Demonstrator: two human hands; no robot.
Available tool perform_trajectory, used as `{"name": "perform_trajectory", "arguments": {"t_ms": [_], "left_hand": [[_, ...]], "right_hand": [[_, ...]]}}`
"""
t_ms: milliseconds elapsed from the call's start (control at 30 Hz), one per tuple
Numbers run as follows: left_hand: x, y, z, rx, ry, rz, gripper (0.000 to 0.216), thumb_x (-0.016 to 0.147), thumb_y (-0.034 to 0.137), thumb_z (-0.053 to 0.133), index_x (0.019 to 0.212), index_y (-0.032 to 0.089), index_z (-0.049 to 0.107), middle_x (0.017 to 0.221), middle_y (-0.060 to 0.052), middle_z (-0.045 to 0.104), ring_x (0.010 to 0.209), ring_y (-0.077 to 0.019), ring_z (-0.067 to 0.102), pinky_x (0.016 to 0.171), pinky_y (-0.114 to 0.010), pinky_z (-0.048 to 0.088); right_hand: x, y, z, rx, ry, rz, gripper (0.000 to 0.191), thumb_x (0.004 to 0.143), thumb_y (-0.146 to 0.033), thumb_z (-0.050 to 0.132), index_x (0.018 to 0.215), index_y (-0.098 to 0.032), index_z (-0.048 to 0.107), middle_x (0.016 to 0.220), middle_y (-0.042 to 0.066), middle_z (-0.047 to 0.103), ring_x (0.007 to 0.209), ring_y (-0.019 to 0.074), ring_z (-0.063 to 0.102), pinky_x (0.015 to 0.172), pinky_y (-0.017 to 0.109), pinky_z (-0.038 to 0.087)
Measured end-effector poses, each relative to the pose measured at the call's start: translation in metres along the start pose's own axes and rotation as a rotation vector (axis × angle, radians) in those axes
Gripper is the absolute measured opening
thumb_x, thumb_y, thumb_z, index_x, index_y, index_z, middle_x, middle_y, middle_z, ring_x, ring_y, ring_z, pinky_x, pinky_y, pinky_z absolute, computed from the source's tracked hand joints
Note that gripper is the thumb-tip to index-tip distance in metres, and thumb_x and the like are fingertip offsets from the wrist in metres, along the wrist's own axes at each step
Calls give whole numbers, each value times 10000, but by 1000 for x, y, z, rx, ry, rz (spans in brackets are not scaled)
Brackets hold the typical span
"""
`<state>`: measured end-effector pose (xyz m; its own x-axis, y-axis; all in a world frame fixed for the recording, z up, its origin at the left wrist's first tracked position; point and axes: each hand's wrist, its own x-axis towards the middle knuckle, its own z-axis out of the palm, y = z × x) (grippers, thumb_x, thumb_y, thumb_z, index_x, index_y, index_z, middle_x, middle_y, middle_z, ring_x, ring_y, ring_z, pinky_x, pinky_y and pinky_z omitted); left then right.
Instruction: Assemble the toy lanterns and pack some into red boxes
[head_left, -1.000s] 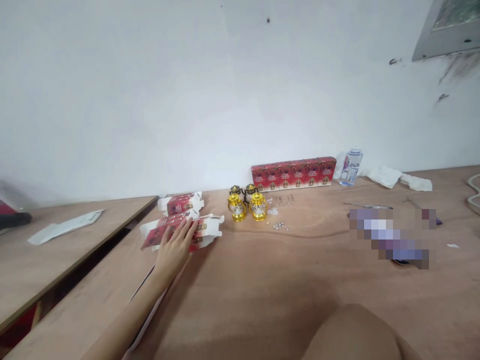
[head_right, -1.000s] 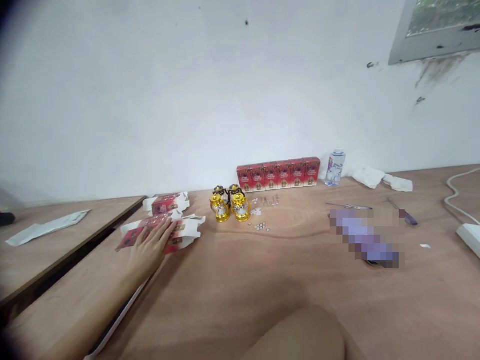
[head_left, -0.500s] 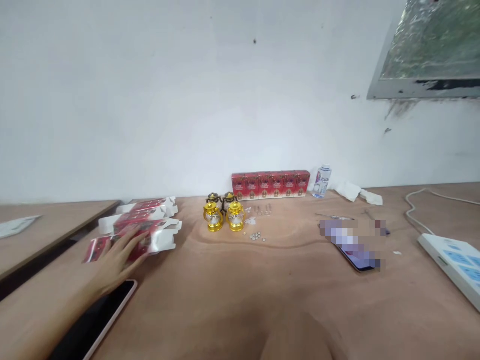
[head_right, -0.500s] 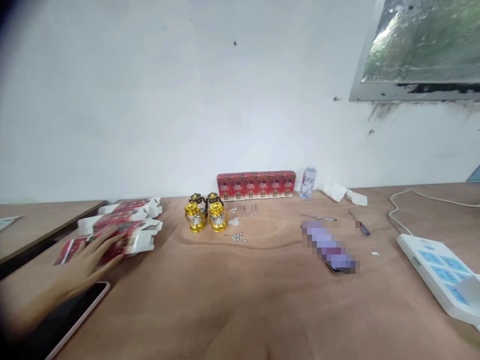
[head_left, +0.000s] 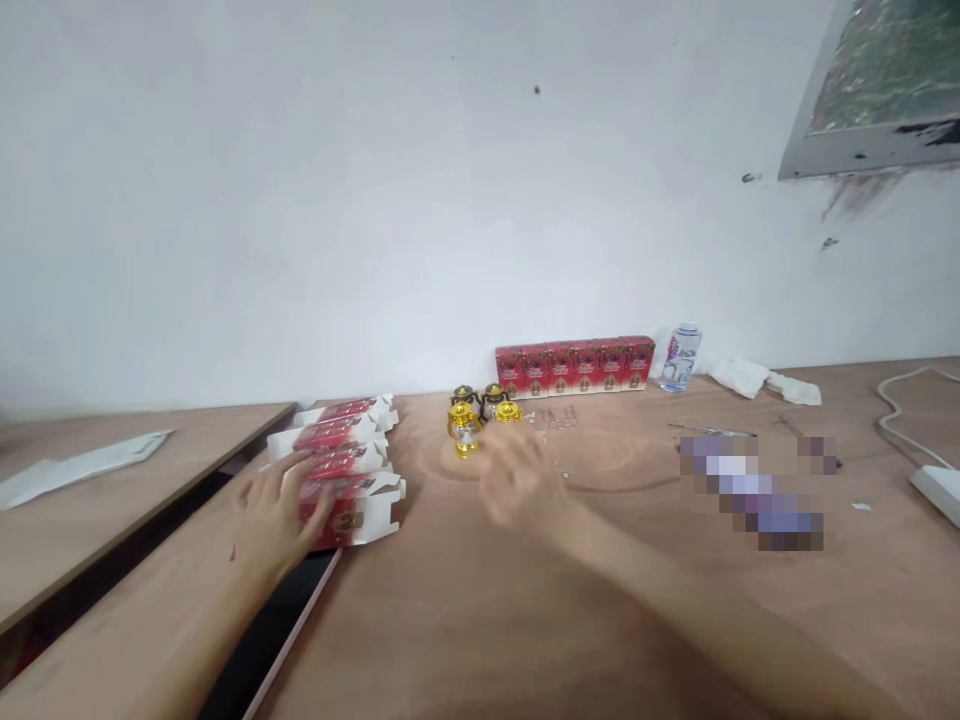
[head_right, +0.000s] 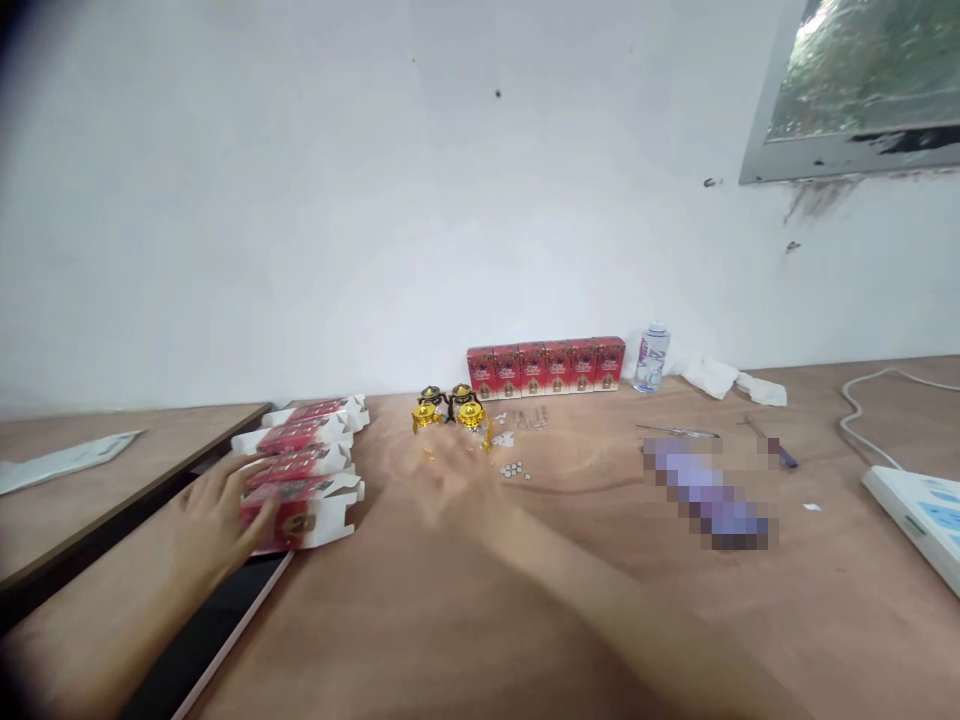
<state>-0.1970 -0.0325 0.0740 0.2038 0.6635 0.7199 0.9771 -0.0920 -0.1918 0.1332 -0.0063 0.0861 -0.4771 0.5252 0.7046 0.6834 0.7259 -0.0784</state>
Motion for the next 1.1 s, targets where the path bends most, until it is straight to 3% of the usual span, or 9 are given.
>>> {"name": "perform_trajectory", "arguments": {"t_ms": [167,267,367,467,600,733,900,1000,1100], "left_hand": [[-8,41,-3,-120,42,156,267,816,265,503,1079,226,512,1145,-137,615,1086,-306,561,951,-483,326],[-15,73,-1,-318,-74,243,291,802,241,505,1092,224,527,1138,-115,619,1104,-288,547,960,-472,333],[-19,110,8,-577,-251,186,306,810,253,496,1109,194,519,1126,-118,609,1079,-271,547,927,-449,393],[-17,144,23,-872,-340,-55,385,803,316,537,1160,188,476,1162,-115,582,1084,-255,546,931,-442,428],[-7,172,42,-1317,-339,-405,631,714,369,670,1252,204,383,1286,-119,516,1142,-249,534,956,-426,439],[-2,181,47,-1580,-368,-551,445,685,379,698,1033,185,499,975,-50,644,839,-193,639,738,-331,526],[-2,181,46,-1616,-367,-655,402,655,382,720,897,185,467,711,47,573,495,-94,541,465,-224,458],[-1,180,47,-1602,-369,-671,401,658,404,707,886,181,464,683,50,554,492,-98,546,446,-213,445],[-1,180,49,-1611,-367,-694,419,678,445,674,920,180,459,691,43,553,483,-101,539,434,-218,441]], "right_hand": [[9,51,20,-34,-57,322,580,772,-200,616,1318,-197,423,1387,185,371,1263,339,372,988,542,356],[11,72,31,32,-233,338,749,718,-261,688,1372,-270,322,1418,171,320,1290,356,338,967,564,349],[7,74,45,167,-266,370,677,720,-187,654,1324,-228,352,1310,156,425,1159,297,492,920,482,416],[-1,61,54,332,-98,398,560,724,-131,613,1239,-212,408,1207,115,494,1085,254,535,918,434,431],[-20,30,50,730,192,509,680,680,-263,723,1255,-255,362,1195,77,517,1073,229,544,930,401,449],[-47,7,46,1096,139,606,651,732,-376,686,1287,-298,355,1240,64,508,1024,205,588,868,366,501],[-67,13,56,893,399,761,300,756,-422,648,994,-241,623,1215,74,493,1121,221,517,870,344,474],[-70,22,63,823,494,841,265,756,-458,631,718,-197,657,941,65,599,969,211,565,807,329,461],[-69,27,67,979,465,914,318,725,-508,639,731,-192,667,683,18,615,681,158,563,639,287,448]]}}
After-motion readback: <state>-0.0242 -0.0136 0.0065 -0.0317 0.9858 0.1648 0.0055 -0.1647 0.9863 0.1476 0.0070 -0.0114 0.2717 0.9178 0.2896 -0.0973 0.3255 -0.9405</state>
